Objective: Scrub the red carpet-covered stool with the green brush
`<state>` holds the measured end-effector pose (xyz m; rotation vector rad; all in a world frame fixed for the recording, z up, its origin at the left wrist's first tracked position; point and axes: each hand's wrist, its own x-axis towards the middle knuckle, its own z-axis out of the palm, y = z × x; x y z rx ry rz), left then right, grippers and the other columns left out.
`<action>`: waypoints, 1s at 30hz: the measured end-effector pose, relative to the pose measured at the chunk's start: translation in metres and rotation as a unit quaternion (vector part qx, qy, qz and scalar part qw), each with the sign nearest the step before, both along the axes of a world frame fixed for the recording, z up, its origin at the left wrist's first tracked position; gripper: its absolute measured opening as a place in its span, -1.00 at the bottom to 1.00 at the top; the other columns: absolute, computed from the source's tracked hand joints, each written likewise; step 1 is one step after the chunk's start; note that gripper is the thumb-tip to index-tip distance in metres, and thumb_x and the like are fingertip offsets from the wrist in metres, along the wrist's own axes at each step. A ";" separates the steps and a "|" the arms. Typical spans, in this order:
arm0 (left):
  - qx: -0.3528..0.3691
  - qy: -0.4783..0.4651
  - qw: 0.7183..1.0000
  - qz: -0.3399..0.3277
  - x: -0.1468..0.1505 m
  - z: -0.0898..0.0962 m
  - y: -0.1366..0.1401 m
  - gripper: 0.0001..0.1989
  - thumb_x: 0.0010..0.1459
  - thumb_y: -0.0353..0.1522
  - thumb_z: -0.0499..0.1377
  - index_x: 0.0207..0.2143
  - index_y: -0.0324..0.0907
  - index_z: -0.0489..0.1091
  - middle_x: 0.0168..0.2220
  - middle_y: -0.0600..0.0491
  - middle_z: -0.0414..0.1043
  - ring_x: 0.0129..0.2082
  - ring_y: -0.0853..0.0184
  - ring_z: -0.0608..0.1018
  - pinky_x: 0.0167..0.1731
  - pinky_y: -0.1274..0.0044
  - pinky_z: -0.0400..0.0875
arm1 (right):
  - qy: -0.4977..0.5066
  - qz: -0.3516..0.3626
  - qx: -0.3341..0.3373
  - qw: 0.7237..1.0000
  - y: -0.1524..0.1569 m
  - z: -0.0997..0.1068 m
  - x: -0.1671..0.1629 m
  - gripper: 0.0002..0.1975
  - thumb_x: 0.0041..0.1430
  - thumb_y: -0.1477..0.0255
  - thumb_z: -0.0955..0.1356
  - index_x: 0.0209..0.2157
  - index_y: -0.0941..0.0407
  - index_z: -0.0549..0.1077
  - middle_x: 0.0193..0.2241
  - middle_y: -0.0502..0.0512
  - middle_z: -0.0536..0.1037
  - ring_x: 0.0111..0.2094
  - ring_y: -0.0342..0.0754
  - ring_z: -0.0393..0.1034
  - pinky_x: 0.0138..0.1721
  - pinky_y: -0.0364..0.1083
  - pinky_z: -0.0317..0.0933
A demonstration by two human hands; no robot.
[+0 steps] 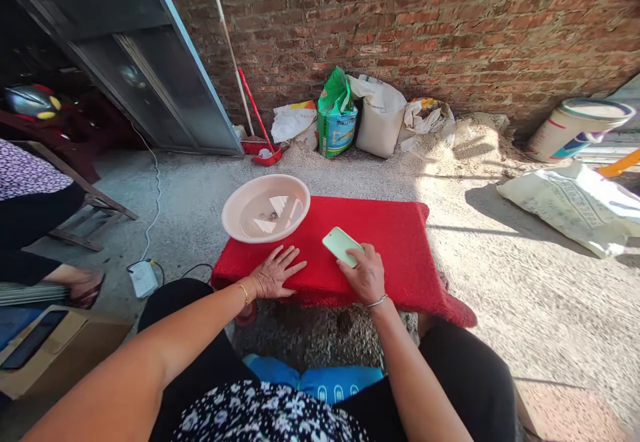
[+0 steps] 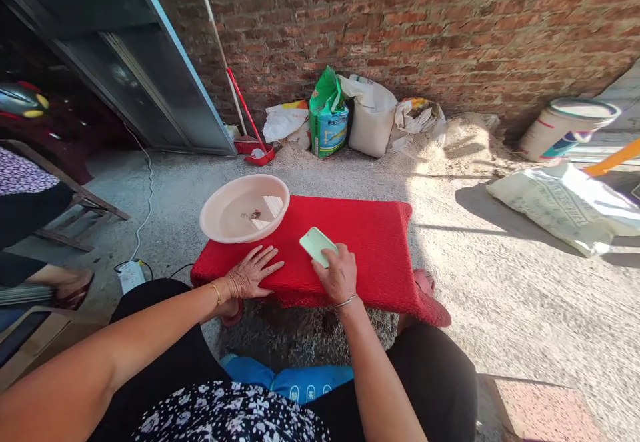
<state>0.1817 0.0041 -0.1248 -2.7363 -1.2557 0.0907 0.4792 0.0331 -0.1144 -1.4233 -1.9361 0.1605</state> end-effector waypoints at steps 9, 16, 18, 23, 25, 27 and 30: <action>0.023 -0.006 1.000 -0.012 0.000 -0.001 -0.001 -0.18 0.03 0.07 0.13 0.27 -0.08 0.08 0.30 -0.20 -0.01 0.30 -0.02 0.02 0.23 0.16 -0.18 | -0.015 -0.144 -0.087 0.986 0.022 -0.001 0.054 -0.66 0.05 0.13 0.36 -0.21 0.03 0.54 -0.20 0.13 0.38 -0.24 0.00 0.28 -0.18 -0.02 0.14; 0.020 -0.007 1.000 -0.006 0.002 -0.001 -0.001 -0.18 0.01 0.06 0.16 0.26 -0.07 0.10 0.30 -0.18 0.00 0.29 -0.02 0.04 0.23 0.16 -0.19 | 0.093 -0.460 -0.141 0.872 0.018 0.006 0.172 -0.52 -0.12 0.07 0.42 -0.18 0.04 0.55 -0.23 0.14 0.37 -0.26 0.05 0.30 -0.15 0.06 0.18; 0.016 -0.011 1.000 -0.005 0.002 -0.001 -0.001 -0.19 0.02 0.06 0.15 0.26 -0.08 0.11 0.30 -0.19 0.00 0.29 -0.03 0.03 0.22 0.15 -0.19 | 0.111 -0.430 -0.104 0.890 0.016 0.008 0.160 -0.52 -0.10 0.05 0.40 -0.19 0.07 0.55 -0.27 0.15 0.39 -0.25 0.06 0.30 -0.16 0.04 0.19; 0.003 -0.012 1.000 0.000 0.002 0.001 -0.002 -0.17 0.00 0.05 0.17 0.27 -0.08 0.09 0.31 -0.19 -0.02 0.30 -0.03 0.02 0.22 0.15 -0.18 | 0.100 -0.168 -0.064 0.979 0.011 0.000 0.059 -0.59 0.03 0.05 0.33 -0.26 0.07 0.54 -0.27 0.13 0.40 -0.26 -0.01 0.31 -0.23 -0.05 0.21; -0.003 -0.011 1.000 0.002 0.002 0.001 -0.002 -0.16 0.01 0.06 0.16 0.27 -0.09 0.07 0.31 -0.19 -0.03 0.30 -0.02 0.03 0.22 0.15 -0.19 | 0.063 -0.046 -0.064 0.995 0.007 -0.002 0.014 -0.67 0.06 0.12 0.35 -0.25 0.04 0.53 -0.21 0.13 0.40 -0.27 -0.04 0.31 -0.23 -0.06 0.20; -0.011 -0.010 1.000 0.006 0.002 0.001 -0.002 -0.17 0.03 0.07 0.13 0.28 -0.08 0.06 0.31 -0.20 -0.02 0.29 -0.02 0.04 0.22 0.14 -0.20 | 0.019 0.051 -0.056 0.997 0.004 -0.001 -0.020 -0.72 0.06 0.18 0.38 -0.22 0.02 0.53 -0.17 0.14 0.40 -0.26 -0.04 0.30 -0.21 -0.05 0.19; -0.018 -0.007 1.000 0.010 0.003 0.001 -0.001 -0.18 0.05 0.09 0.10 0.28 -0.08 0.07 0.30 -0.19 0.00 0.29 -0.03 0.05 0.22 0.14 -0.20 | -0.034 0.133 -0.048 0.989 0.009 0.002 -0.040 -0.71 0.06 0.22 0.40 -0.17 0.02 0.52 -0.14 0.17 0.40 -0.20 0.00 0.30 -0.17 -0.03 0.17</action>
